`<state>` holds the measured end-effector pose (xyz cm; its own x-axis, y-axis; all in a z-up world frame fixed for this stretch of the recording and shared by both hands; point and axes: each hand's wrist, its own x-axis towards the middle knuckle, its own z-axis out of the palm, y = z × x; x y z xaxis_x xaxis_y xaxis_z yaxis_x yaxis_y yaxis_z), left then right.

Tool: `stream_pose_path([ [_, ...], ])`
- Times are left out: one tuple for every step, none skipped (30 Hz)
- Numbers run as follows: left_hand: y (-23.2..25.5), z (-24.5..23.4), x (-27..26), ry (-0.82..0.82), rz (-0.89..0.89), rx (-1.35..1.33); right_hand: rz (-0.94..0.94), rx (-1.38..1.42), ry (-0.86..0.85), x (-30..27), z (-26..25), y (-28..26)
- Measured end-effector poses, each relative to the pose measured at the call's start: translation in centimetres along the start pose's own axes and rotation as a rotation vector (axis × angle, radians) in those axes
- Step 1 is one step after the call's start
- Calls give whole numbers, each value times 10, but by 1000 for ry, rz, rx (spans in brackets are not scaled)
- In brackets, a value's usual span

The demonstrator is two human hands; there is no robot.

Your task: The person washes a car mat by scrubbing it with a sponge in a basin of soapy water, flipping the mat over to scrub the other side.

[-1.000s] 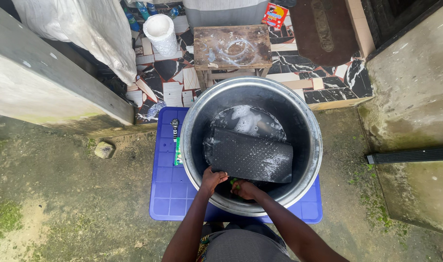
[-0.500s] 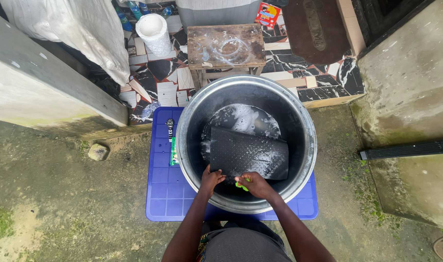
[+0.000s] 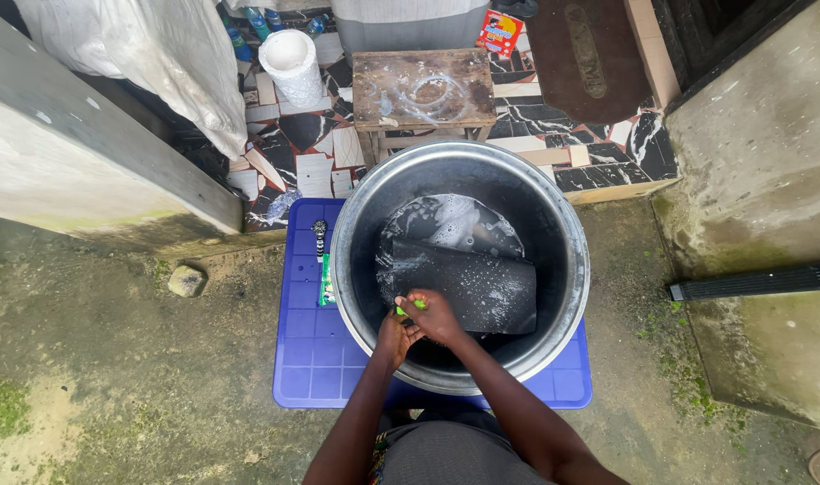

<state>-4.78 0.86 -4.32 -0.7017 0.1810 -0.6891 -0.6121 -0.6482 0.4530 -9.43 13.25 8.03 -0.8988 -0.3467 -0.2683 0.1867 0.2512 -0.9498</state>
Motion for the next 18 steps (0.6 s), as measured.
stream_pose_path([
  [1, -1, -1, 1, 2, -2, 18, -102, 50, 0, 6, 2],
  [2, -1, -3, -12, 3, -4, 37, -204, 100, -1, 10, 4],
  [4, -1, -5, -25, 5, -6, 37, -205, 98, -1, 11, 5],
  [4, 0, -7, -23, 6, -8, -17, -420, 145, -1, 11, 6],
  [3, 2, -8, 45, -42, -57, -73, -635, 191, 0, 12, 7],
  [2, 2, -8, 113, -90, -106, -73, -635, 190, 1, 10, 7],
  [1, 1, -8, 114, -90, -107, 17, -711, 168, 3, 8, 6],
  [-2, -1, -9, 44, -65, -68, 110, -786, 148, 4, 6, 6],
  [-5, -2, -10, -25, -38, -30, 112, -786, 148, 3, 3, 8],
  [-6, -3, -11, -24, -38, -30, 36, -802, 177, 3, 0, 11],
  [-8, -3, -14, -22, -46, -21, -39, -817, 206, 3, -3, 15],
  [-8, -2, -18, -20, -55, -12, -39, -817, 207, 4, -4, 22],
  [-6, -1, -22, -20, -55, -12, -46, -849, 211, 7, -5, 29],
  [-6, 1, -27, -21, -53, 35, -52, -882, 215, 9, -7, 38],
  [-5, 4, -32, -21, -51, 82, -51, -882, 215, 13, -12, 47],
  [-4, 5, -36, -20, -51, 81, 3, -892, 216, 19, -16, 56],
  [-4, 7, -40, -6, -65, 80, 57, -902, 218, 23, -21, 64],
  [-2, 9, -42, 8, -77, 80, 55, -901, 218, 27, -28, 71],
])
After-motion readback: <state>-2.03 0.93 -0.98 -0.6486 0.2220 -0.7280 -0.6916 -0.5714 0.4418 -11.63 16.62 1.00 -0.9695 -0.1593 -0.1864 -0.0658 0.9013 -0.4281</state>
